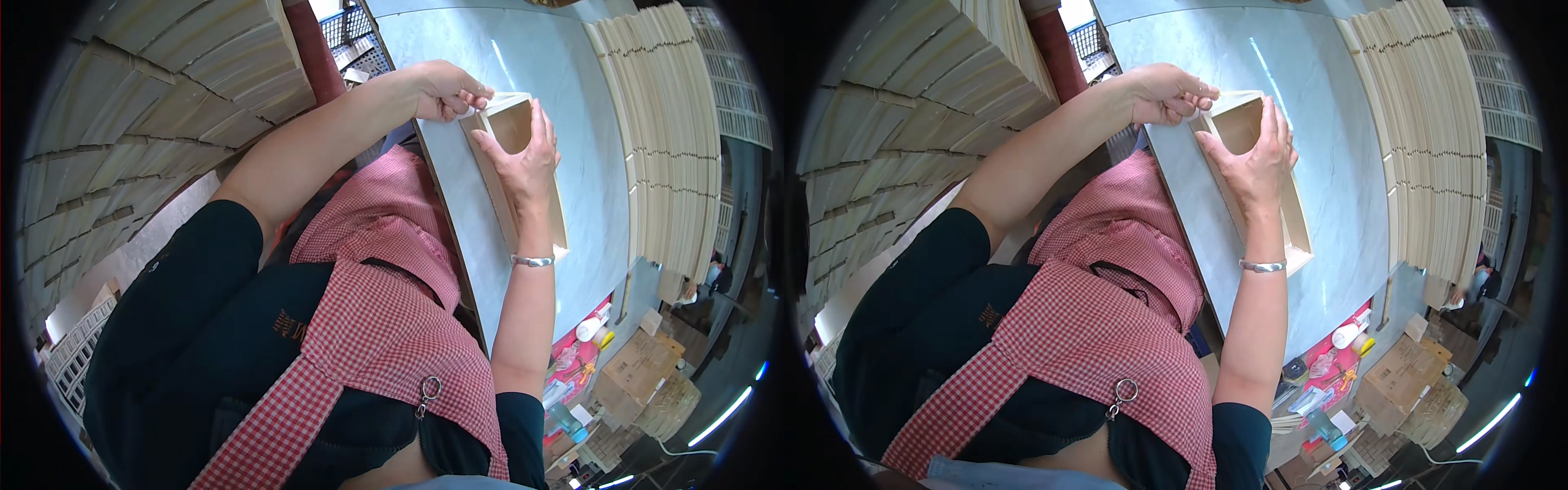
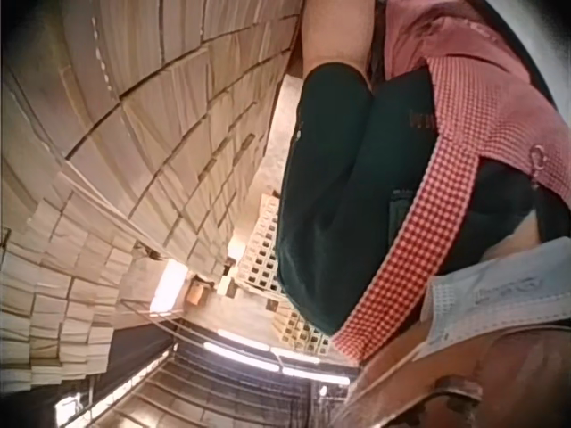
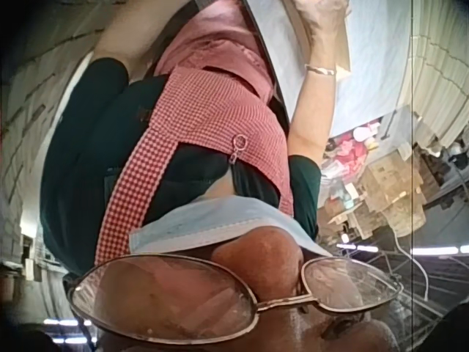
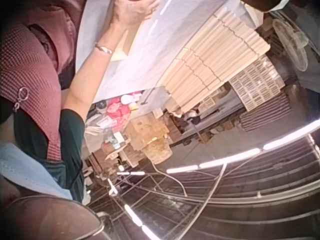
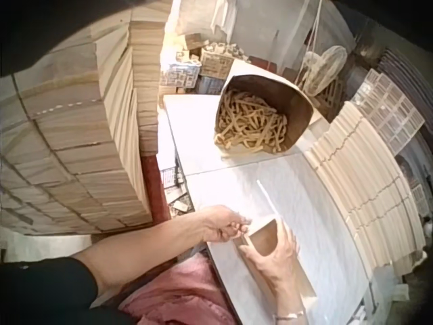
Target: Assembling wooden boxes by gluing slats and using a pneumatic staple gun.
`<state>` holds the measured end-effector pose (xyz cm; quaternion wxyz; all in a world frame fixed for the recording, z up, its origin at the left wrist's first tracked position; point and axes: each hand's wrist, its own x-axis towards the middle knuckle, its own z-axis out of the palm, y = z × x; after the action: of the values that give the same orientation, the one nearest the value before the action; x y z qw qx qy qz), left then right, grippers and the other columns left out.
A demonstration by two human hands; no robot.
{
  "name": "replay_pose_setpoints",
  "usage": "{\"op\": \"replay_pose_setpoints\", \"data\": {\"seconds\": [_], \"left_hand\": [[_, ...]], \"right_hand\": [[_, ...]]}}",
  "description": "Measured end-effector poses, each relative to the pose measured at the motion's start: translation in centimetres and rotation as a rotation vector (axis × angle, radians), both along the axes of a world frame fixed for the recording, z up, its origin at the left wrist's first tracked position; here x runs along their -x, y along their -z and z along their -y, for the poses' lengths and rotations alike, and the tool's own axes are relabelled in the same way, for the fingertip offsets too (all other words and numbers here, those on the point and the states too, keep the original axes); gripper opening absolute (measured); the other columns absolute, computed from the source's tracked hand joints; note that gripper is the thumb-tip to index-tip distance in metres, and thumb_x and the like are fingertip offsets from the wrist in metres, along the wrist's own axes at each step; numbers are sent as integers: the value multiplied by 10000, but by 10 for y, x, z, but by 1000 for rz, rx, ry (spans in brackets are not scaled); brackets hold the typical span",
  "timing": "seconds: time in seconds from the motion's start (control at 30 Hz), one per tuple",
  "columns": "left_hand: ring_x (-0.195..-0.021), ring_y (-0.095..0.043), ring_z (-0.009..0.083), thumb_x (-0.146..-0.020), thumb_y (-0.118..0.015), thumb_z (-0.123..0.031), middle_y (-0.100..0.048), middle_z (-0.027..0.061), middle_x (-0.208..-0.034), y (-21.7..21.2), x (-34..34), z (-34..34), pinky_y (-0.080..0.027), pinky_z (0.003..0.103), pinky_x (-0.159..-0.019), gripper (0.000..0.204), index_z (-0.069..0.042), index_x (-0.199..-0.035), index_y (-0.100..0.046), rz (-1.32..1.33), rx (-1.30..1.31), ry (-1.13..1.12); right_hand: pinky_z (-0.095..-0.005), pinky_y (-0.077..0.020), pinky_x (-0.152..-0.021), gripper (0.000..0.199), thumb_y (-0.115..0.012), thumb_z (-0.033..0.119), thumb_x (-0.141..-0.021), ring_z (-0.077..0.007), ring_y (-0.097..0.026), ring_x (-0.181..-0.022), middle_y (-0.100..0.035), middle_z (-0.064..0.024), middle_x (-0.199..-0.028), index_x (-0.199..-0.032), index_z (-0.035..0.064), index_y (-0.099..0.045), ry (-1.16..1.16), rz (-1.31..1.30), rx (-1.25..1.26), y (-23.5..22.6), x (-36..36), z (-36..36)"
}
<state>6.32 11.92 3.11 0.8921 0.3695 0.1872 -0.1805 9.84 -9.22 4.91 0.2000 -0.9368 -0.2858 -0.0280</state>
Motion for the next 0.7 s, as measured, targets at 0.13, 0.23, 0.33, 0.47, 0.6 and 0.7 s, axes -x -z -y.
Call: {"op": "replay_pose_setpoints", "data": {"seconds": [0.13,0.23,0.33,0.47,0.6,0.7], "left_hand": [[-579,-519,63,-957,-636,-55,-699,110,-889,13,13,-20,-395,165,-511,148,51,-1060,-653,22,-84,-441],[-922,-668,184,-938,-648,-57,-703,149,-1070,-13,39,-24,-542,217,-766,188,43,-1097,-660,61,-452,-715],[-774,-634,130,-1000,-615,-144,-703,119,-982,-10,71,0,-515,194,-674,147,-4,-1030,-648,182,-575,-490],[-577,-498,69,-1033,-578,-187,-609,24,-724,12,97,31,-422,184,-521,209,-80,-855,-599,56,-430,-279],[-541,-444,59,-1041,-560,-187,-527,-11,-647,7,109,56,-383,181,-487,267,-106,-788,-567,-12,-529,-121],[-515,-433,112,-1027,-527,-234,-528,-7,-641,-13,112,74,-387,230,-493,294,-135,-755,-575,9,-732,-78]], "right_hand": [[-511,-342,-1122,1194,-776,791,-644,-357,-510,-1341,-511,-214,-1481,-1490,10,-457,-8,-13,1,3,-3,1],[-512,-374,-1130,1210,-736,834,-651,-363,-495,-1364,-502,-216,-1493,-1498,18,-450,0,6,1,1,-10,6],[-471,-439,-1111,1061,-738,718,-763,-375,-502,-1358,-505,-227,-1488,-1499,12,-446,-31,-161,-145,-11,-19,29],[-405,-519,-1001,736,-747,490,-882,-321,-611,-1208,-623,-186,-1345,-1395,-2,-556,54,87,27,-39,-26,120],[-331,-488,-644,281,-701,275,-918,-201,-566,-656,-654,-58,-743,-928,-5,-701,158,-145,6,-34,9,191],[-374,-423,-553,330,-646,252,-927,-226,-458,-533,-574,-81,-605,-729,-12,-636,234,-43,16,-33,35,182]]}}
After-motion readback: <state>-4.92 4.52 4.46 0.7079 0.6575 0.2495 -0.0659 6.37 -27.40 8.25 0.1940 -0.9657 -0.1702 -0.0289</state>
